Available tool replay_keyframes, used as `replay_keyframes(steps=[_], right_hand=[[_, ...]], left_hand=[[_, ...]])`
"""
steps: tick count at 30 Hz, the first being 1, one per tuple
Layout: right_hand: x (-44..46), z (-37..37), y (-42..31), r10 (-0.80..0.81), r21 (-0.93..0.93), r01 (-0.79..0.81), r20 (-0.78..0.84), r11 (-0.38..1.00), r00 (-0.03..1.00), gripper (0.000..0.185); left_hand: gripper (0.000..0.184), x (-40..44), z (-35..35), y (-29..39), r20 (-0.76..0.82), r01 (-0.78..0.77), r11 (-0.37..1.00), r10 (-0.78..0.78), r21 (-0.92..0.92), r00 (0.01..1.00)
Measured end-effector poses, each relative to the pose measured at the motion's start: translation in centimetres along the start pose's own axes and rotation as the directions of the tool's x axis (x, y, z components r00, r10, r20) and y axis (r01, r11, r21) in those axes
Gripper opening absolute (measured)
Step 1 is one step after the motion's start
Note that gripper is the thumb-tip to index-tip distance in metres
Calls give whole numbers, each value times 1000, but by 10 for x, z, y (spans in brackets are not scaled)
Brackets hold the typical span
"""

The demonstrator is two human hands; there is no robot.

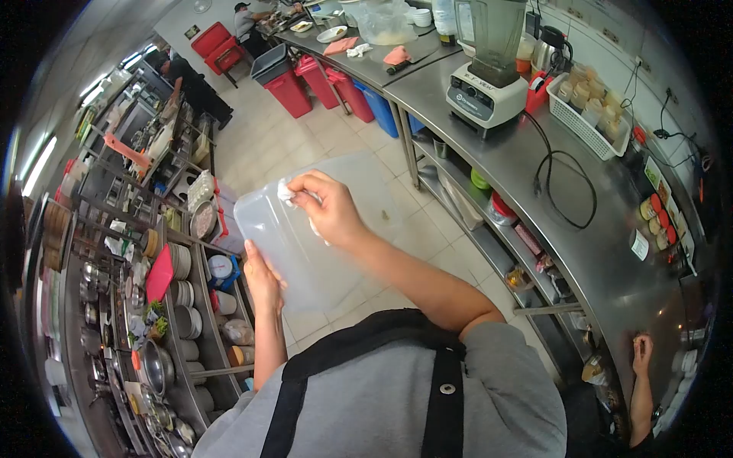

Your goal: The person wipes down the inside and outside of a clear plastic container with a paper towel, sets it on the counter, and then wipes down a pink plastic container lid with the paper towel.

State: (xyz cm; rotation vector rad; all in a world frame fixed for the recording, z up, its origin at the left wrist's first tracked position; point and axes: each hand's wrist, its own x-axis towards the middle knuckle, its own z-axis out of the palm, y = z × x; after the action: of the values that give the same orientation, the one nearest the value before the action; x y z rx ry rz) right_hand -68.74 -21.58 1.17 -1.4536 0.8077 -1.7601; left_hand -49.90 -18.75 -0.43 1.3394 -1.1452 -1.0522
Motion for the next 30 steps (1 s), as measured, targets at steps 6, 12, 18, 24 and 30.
replay_keyframes(steps=[6, 12, 18, 24, 30], right_hand=[[7, -32, 3, 331, 722, -444, 306, 531, 893, 21], [14, -52, 6, 269, 558, -208, -30, 804, 963, 24], [5, -60, 15, 43, -177, -36, 33, 983, 999, 29], [-10, -18, -3, -138, -344, 147, 49, 927, 989, 35], [6, -1, -28, -300, -408, 366, 218, 836, 929, 25]], left_hand=[[60, 7, -7, -11, 34, 69, 984, -64, -166, 997], [59, 5, -8, -4, 43, 99, 924, -89, -370, 995], [63, 6, -22, -11, 165, 188, 900, -132, -393, 977], [64, 2, -27, -15, 243, 253, 881, -165, -398, 956], [61, -14, -21, 0, 134, 179, 958, -151, -223, 979]])
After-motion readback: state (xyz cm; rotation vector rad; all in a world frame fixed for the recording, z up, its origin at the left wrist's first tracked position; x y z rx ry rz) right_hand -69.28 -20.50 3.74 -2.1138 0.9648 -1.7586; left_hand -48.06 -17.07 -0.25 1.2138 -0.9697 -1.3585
